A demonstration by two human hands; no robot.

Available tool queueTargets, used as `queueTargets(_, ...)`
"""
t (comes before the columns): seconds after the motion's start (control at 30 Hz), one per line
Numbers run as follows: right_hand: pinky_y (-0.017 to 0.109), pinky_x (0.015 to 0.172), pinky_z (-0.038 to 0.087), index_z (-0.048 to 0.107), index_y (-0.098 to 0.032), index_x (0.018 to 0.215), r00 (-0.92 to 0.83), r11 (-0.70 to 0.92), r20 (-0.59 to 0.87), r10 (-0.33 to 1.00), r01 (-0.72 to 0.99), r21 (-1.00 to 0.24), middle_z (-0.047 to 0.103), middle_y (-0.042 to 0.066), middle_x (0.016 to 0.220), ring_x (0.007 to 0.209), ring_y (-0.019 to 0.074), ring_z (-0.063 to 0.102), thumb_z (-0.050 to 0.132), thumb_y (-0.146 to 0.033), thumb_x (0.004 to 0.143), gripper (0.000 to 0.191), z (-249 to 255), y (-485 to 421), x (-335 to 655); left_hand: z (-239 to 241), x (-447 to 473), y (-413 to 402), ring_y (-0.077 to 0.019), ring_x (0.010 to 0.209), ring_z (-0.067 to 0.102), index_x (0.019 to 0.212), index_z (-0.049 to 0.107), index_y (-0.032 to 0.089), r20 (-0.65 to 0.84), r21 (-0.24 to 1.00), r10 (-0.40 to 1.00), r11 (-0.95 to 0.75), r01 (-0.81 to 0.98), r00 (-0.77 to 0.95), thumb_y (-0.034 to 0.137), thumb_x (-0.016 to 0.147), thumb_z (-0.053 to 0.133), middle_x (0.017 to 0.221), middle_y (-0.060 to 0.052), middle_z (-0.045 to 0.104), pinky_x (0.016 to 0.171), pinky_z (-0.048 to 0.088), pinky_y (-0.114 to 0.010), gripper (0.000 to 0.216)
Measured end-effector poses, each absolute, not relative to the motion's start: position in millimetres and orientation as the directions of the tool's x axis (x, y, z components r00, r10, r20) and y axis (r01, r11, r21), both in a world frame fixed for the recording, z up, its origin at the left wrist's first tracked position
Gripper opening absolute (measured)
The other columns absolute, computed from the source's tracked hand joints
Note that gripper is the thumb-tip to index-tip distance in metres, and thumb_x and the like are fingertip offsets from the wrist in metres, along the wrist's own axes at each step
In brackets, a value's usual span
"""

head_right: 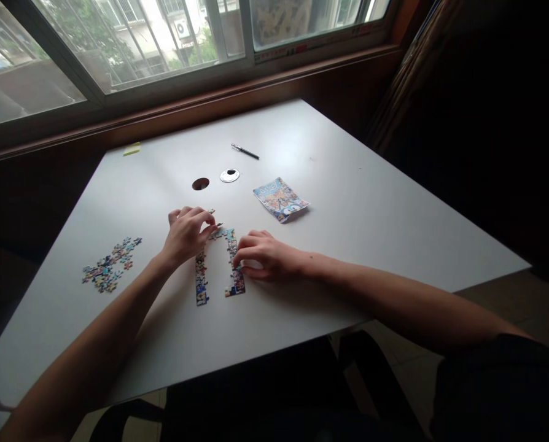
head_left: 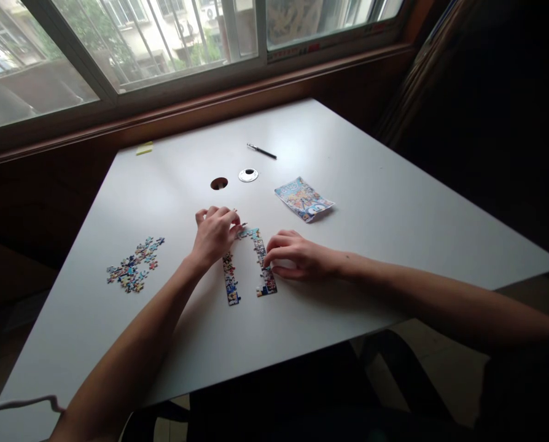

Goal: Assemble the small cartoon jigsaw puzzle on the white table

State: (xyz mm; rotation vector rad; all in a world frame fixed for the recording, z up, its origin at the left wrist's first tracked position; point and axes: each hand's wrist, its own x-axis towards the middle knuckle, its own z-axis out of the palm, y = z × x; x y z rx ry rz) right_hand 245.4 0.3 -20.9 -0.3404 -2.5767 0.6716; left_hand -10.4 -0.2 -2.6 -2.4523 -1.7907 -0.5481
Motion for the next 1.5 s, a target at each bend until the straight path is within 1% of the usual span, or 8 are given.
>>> queueTargets(0.2,0.038,0.096,0.038,0.07,-0.021,0.105,-0.865,0.852,0.369,0.34,0.118,-0.51,0.062,0.007,0.099,0.095,0.0196,0.054,0.06,-0.021,0.092,0.016,-21.0,0.7,246.0,-1.4,-19.6,-5.0,-0.0272,0.103,0.058,0.089,0.061,0.023,0.315,0.219,0.922,-0.302,0.928,0.226,0.027,0.093,0.06,0.097,-0.004,0.074,0.099,0.026,-0.049,0.006)
queueTargets(0.43,0.038,0.096,0.037,0.069,-0.022,0.106,-0.867,0.851,0.363,0.341,0.121,-0.511,0.063,0.007,0.101,0.096,0.0197,0.054,0.061,-0.022,0.092,0.016,-23.6,1.6,246.8,-0.4,-23.2,-12.4,-0.0207,0.089,0.065,0.095,0.063,0.024,0.319,0.293,0.928,-0.289,0.912,0.192,0.022,0.094,0.056,0.092,-0.001,0.074,0.096,0.03,-0.044,0.008)
queueTargets(0.73,0.038,0.096,0.038,0.07,-0.021,0.105,-0.865,0.852,0.367,0.341,0.121,-0.509,0.063,0.008,0.099,0.095,0.0202,0.054,0.061,-0.021,0.092,0.016,-21.0,0.8,246.2,6.7,-27.8,-28.6,-0.0183,0.086,0.067,0.091,0.066,0.025,0.347,0.351,0.91,-0.349,0.869,0.225,0.026,0.083,0.069,0.089,0.003,0.074,0.098,0.035,-0.04,0.009)
queueTargets(1.1,0.038,0.097,0.037,0.07,-0.021,0.106,-0.869,0.848,0.357,0.343,0.123,-0.515,0.063,0.008,0.1,0.096,0.0202,0.054,0.061,-0.022,0.092,0.017,-21.6,0.9,247.8,12.0,-31.6,-43.9,-0.0176,0.085,0.068,0.088,0.065,0.023,0.33,0.379,0.912,-0.364,0.851,0.243,0.033,0.088,0.064,0.087,0.001,0.073,0.098,0.038,-0.04,0.01)
queueTargets(1.2,0.039,0.096,0.038,0.07,-0.021,0.106,-0.869,0.849,0.358,0.341,0.121,-0.514,0.063,0.008,0.1,0.096,0.0205,0.054,0.061,-0.021,0.092,0.017,-21.3,1.0,247.8,15.7,-30.1,-47.3,-0.0172,0.079,0.069,0.088,0.062,0.021,0.29,0.478,0.928,-0.354,0.804,0.236,0.032,0.092,0.059,0.081,0.0,0.074,0.093,0.044,-0.04,0.012)
queueTargets(1.33,0.039,0.096,0.038,0.07,-0.021,0.105,-0.869,0.85,0.357,0.342,0.124,-0.512,0.063,0.008,0.1,0.095,0.0204,0.054,0.061,-0.021,0.091,0.016,-21.1,0.9,247.6,21.5,-27.6,-51.9,-0.0186,0.077,0.071,0.093,0.059,0.02,0.148,0.691,0.961,-0.27,0.671,0.234,0.036,0.095,0.056,0.08,-0.003,0.074,0.073,0.051,-0.033,0.016)
queueTargets(1.4,0.039,0.096,0.038,0.07,-0.021,0.105,-0.87,0.849,0.355,0.343,0.126,-0.512,0.063,0.008,0.1,0.095,0.0203,0.054,0.061,-0.021,0.092,0.016,-20.9,0.7,247.5,23.5,-26.6,-54.5,-0.018,0.078,0.071,0.094,0.059,0.02,0.118,0.721,0.96,-0.257,0.643,0.253,0.036,0.096,0.055,0.08,-0.003,0.074,0.072,0.052,-0.031,0.016)
queueTargets(1.5,0.038,0.096,0.037,0.07,-0.021,0.106,-0.872,0.849,0.351,0.342,0.127,-0.512,0.063,0.008,0.1,0.096,0.02,0.054,0.06,-0.022,0.092,0.016,-20.3,0.2,247.6,23.5,-26.1,-59.5,-0.0163,0.076,0.069,0.094,0.058,0.021,0.119,0.689,0.949,-0.291,0.664,0.293,0.035,0.097,0.054,0.08,-0.001,0.073,0.076,0.051,-0.032,0.015)
